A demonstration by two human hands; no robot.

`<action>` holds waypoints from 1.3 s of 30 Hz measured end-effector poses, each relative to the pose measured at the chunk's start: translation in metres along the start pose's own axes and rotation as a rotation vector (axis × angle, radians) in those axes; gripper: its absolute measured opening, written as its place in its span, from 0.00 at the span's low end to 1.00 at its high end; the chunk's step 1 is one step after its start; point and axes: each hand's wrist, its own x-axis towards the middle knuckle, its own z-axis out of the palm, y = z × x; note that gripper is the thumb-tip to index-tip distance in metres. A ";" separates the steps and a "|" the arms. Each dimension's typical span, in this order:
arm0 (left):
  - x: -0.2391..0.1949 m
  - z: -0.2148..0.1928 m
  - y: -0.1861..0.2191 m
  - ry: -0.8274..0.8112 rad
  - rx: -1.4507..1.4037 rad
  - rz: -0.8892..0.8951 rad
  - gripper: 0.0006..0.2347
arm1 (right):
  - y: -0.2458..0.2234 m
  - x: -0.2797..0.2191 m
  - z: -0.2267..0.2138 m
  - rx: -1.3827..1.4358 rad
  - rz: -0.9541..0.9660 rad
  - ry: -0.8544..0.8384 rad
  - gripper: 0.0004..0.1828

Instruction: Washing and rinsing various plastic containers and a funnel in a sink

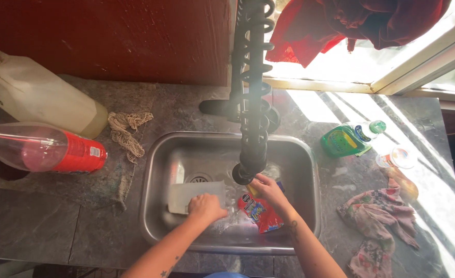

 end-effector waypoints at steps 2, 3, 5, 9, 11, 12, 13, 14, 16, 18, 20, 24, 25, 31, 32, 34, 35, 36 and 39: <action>0.024 0.027 -0.003 0.041 0.106 0.010 0.26 | 0.000 -0.004 0.005 -0.034 0.008 -0.006 0.23; 0.036 0.041 -0.004 0.079 0.209 0.025 0.22 | 0.000 -0.006 0.007 -0.069 0.019 -0.008 0.26; 0.060 0.068 -0.009 0.119 0.300 0.024 0.17 | 0.003 -0.006 0.010 -0.135 0.012 -0.003 0.26; 0.078 0.082 -0.019 0.210 0.454 0.003 0.12 | -0.016 -0.026 0.015 -0.548 -0.069 0.039 0.28; 0.051 0.061 -0.018 0.258 0.466 -0.018 0.09 | -0.016 -0.029 0.018 -0.622 -0.099 0.075 0.30; 0.038 0.051 -0.018 0.304 0.479 -0.036 0.08 | -0.015 -0.031 0.019 -0.695 -0.128 0.115 0.32; 0.026 0.043 -0.022 0.307 0.480 -0.040 0.08 | -0.009 -0.026 0.016 -0.695 -0.132 0.112 0.32; 0.014 0.035 -0.026 0.320 0.487 -0.009 0.08 | -0.004 -0.021 0.014 -0.648 -0.138 0.131 0.31; -0.012 0.013 -0.031 0.334 0.494 0.017 0.08 | -0.005 -0.021 0.015 -0.601 -0.146 0.145 0.30; -0.042 -0.014 -0.033 0.293 0.374 -0.046 0.10 | -0.019 -0.031 0.023 -0.186 -0.134 0.041 0.23; -0.057 -0.027 -0.045 0.286 0.242 -0.038 0.14 | -0.013 -0.026 0.026 -0.201 -0.192 0.012 0.19; -0.085 -0.040 -0.055 0.269 0.049 0.001 0.23 | -0.016 -0.043 0.055 -0.583 -0.476 -0.222 0.23; -0.088 -0.035 -0.054 0.268 0.045 0.002 0.23 | -0.008 -0.040 0.067 -0.586 -0.475 -0.223 0.23; -0.092 0.004 -0.049 0.583 0.132 0.272 0.23 | 0.040 0.013 0.128 -1.066 -1.347 -0.083 0.26; -0.092 0.004 -0.048 0.640 0.119 0.323 0.22 | 0.035 0.011 0.142 -1.168 -1.120 -0.128 0.29; -0.090 0.006 -0.051 0.696 0.102 0.371 0.22 | 0.031 0.018 0.168 -1.260 -0.889 -0.175 0.33; -0.087 0.007 -0.055 0.718 0.081 0.393 0.21 | 0.033 0.027 0.181 -1.023 -0.970 -0.242 0.27; -0.084 0.008 -0.059 0.738 0.062 0.417 0.21 | 0.035 0.036 0.193 -0.781 -1.037 -0.301 0.24; -0.080 0.011 -0.083 0.682 0.043 0.431 0.22 | 0.074 0.055 0.210 -0.169 -0.180 -0.339 0.18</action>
